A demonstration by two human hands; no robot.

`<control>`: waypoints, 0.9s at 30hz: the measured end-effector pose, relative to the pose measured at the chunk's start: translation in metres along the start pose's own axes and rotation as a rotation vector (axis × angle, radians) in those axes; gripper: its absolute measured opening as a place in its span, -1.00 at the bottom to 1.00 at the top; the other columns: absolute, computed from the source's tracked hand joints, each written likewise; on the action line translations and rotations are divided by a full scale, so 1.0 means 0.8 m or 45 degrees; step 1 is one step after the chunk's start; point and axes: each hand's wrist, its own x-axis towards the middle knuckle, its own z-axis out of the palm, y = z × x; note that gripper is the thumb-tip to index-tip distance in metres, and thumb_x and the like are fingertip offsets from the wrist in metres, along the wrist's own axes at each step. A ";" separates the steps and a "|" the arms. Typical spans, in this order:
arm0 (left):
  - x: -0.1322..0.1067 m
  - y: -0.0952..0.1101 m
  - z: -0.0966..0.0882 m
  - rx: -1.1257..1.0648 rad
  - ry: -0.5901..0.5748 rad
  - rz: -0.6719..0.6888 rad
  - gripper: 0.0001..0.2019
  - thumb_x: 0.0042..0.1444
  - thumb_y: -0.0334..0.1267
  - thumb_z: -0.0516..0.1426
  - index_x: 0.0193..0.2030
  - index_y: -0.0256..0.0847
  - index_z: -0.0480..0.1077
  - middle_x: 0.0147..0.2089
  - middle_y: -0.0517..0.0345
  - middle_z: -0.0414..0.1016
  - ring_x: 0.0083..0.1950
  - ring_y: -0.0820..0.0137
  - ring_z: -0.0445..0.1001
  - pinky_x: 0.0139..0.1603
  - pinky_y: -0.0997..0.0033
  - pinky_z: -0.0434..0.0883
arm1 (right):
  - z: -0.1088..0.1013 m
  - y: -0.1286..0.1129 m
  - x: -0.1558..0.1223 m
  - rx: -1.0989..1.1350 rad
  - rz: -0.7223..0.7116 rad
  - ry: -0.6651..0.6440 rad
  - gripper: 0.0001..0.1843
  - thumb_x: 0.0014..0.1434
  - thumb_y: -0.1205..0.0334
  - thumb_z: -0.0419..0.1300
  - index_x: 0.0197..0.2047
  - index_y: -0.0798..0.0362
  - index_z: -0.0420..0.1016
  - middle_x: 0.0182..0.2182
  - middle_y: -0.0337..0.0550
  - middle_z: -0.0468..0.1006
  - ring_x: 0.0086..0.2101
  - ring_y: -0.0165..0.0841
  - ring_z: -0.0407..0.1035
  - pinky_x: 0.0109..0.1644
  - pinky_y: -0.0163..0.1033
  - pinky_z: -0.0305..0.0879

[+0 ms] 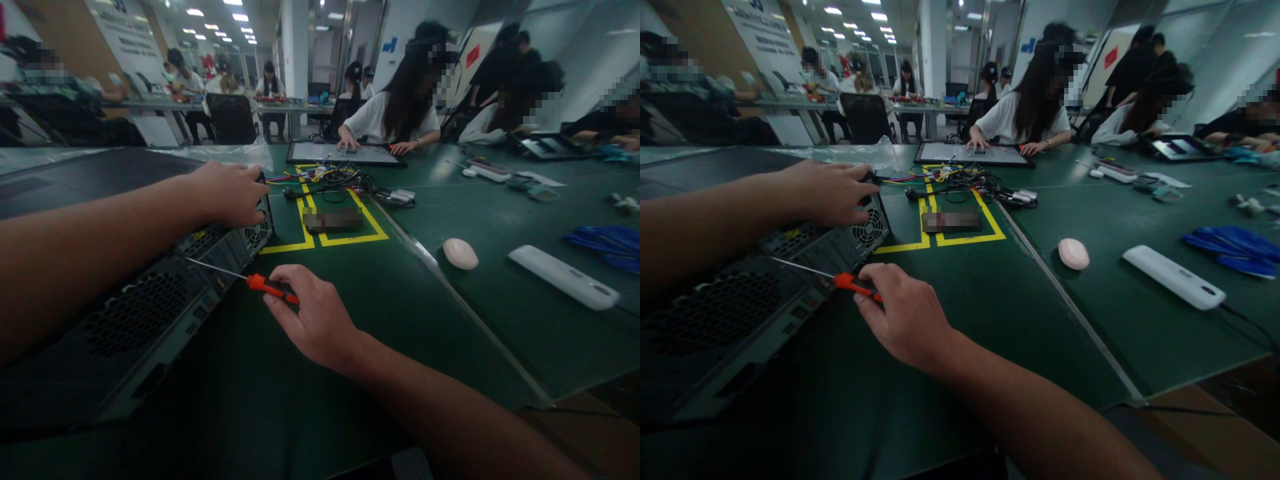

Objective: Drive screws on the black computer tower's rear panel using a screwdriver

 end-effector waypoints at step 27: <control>0.009 -0.006 0.011 -0.105 0.011 -0.041 -0.29 0.25 0.14 0.18 0.52 0.03 0.43 0.56 -0.12 0.36 0.50 -0.23 0.35 0.42 -0.18 0.32 | -0.002 -0.008 0.001 0.074 0.045 -0.044 -0.75 0.47 0.15 0.23 0.15 -0.03 0.40 -0.08 -0.14 0.62 -0.22 -0.28 0.49 -0.12 -0.14 0.35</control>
